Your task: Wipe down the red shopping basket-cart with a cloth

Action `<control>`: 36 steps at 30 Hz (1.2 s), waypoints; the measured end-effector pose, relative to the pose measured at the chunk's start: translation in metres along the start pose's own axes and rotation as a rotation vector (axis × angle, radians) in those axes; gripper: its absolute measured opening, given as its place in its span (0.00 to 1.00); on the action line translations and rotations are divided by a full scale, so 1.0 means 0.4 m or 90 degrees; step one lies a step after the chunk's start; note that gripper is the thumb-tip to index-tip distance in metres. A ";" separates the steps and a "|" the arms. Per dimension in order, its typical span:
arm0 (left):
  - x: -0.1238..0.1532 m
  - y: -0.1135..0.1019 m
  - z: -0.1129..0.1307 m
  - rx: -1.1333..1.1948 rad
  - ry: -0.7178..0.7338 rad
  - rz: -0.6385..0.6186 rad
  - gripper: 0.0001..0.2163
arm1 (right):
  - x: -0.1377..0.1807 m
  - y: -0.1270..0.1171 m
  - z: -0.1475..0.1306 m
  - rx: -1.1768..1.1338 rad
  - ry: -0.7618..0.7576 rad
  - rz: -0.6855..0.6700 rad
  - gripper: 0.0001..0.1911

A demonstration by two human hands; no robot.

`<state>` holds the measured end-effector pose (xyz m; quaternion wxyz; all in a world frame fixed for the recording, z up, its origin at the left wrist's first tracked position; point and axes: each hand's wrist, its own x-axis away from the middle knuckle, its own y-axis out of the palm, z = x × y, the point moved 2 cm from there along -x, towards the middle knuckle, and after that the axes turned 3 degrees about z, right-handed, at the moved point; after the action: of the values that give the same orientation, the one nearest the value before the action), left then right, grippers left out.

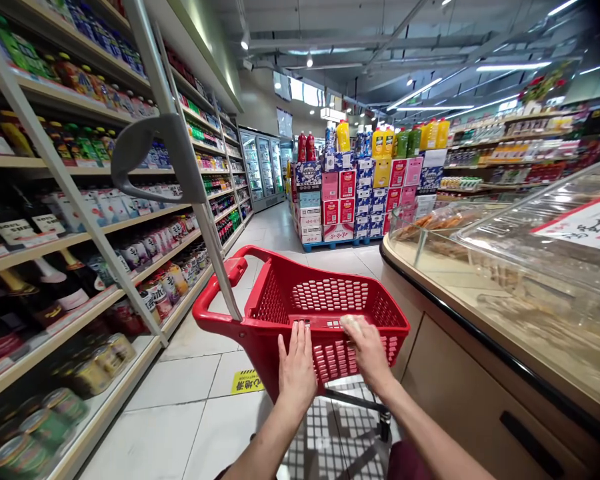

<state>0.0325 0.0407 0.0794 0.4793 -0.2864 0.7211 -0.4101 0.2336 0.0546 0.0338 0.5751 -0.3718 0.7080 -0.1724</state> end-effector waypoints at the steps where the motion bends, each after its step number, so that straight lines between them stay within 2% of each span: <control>1: 0.000 -0.001 -0.001 0.000 0.004 -0.002 0.32 | -0.003 0.004 -0.025 -0.017 -0.029 -0.009 0.29; 3: 0.001 -0.005 -0.002 0.008 0.012 -0.010 0.32 | -0.003 -0.001 -0.019 -0.037 -0.029 -0.020 0.29; 6: 0.003 -0.010 0.001 0.028 0.014 -0.026 0.32 | 0.005 -0.018 0.077 0.002 0.125 0.022 0.29; 8: 0.002 -0.014 0.006 0.040 0.008 -0.034 0.31 | 0.007 -0.014 0.108 0.027 0.197 0.054 0.28; 9: 0.001 -0.016 0.007 0.043 0.004 -0.038 0.30 | 0.006 -0.005 0.099 0.021 0.189 0.056 0.26; 13: -0.002 -0.022 0.004 0.042 0.005 -0.044 0.30 | -0.007 0.027 0.007 -0.055 0.027 -0.004 0.25; 15: -0.002 -0.023 0.000 0.032 0.016 -0.042 0.31 | -0.007 0.014 0.022 -0.051 0.026 -0.027 0.26; 18: 0.000 -0.021 -0.002 0.021 0.023 -0.041 0.32 | 0.002 -0.026 0.121 0.027 0.178 0.005 0.25; 20: 0.001 -0.017 0.001 0.019 0.019 -0.038 0.32 | 0.008 -0.038 0.148 0.070 0.240 0.037 0.25; 22: 0.000 -0.015 0.004 0.018 0.012 -0.035 0.32 | 0.006 -0.024 0.104 0.057 0.183 0.044 0.26; 24: -0.001 -0.015 0.005 0.016 0.009 -0.035 0.32 | 0.002 0.002 0.024 0.013 0.054 0.033 0.28; 26: -0.002 -0.016 0.002 0.017 0.011 -0.040 0.31 | 0.000 0.019 -0.026 -0.010 -0.035 0.016 0.29; 28: -0.002 -0.017 0.000 0.018 0.013 -0.044 0.31 | 0.001 0.017 -0.010 -0.003 -0.029 0.002 0.29; 32: -0.001 -0.017 0.005 0.030 0.011 -0.034 0.31 | -0.002 -0.013 0.080 0.063 0.156 0.032 0.27; 34: -0.002 -0.017 0.010 0.033 0.006 -0.027 0.31 | -0.011 -0.009 0.048 0.050 0.142 0.034 0.26; 36: -0.003 -0.019 0.008 0.030 0.004 -0.022 0.30 | -0.020 0.009 -0.029 0.002 0.038 0.016 0.27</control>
<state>0.0362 0.0369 0.0858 0.4769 -0.2860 0.7076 -0.4360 0.2218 0.0607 0.0401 0.5568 -0.3565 0.7290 -0.1773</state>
